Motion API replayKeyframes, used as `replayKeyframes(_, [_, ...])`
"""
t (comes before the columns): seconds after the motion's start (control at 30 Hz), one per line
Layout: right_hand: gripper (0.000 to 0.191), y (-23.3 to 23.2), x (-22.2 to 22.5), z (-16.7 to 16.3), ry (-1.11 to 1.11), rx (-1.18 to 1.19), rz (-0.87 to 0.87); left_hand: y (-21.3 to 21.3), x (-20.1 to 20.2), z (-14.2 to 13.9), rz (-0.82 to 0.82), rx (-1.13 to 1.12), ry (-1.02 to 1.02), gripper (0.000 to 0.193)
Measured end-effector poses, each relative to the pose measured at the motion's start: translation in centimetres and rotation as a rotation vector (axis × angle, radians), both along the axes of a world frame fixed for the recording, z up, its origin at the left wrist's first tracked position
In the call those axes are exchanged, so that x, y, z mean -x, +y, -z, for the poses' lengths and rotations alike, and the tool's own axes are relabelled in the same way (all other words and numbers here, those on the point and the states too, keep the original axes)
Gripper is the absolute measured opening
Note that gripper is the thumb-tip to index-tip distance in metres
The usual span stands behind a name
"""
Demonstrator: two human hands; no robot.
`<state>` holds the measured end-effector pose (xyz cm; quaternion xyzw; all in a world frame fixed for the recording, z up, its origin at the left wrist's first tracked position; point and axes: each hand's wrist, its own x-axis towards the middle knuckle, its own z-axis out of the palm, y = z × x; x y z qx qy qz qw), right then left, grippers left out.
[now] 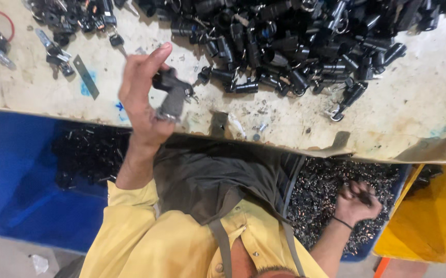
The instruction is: The person picks black cylindrical components one at a time from a large pile on the workbench, fits a small metal part into each by hand, and tosses the assembled piece onto the finished pile. They repeat this pick-fit-place cycle continuously, occasionally reaching into a bin of small parts below the bench.
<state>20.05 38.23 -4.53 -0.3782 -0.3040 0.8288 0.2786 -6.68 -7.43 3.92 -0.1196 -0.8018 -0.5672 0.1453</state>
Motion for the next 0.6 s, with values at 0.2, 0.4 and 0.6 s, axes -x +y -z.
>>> replayKeyframes(0.2, [0.023,0.9,-0.7,-0.3,0.377,0.262,0.046,1.5,-1.3,1.9,0.18,-0.43,-0.202,0.053])
replayKeyframes(0.4, [0.022,-5.7,3.5,-2.3,0.44,0.317,-0.276,2.0,-2.8,2.6,0.364,-0.859,-0.434,0.058])
replayKeyframes(0.6, [0.023,-16.5,10.1,-3.4,0.138,0.771,-0.43,3.7,-4.6,3.2,0.424,-0.957,-0.738,0.05])
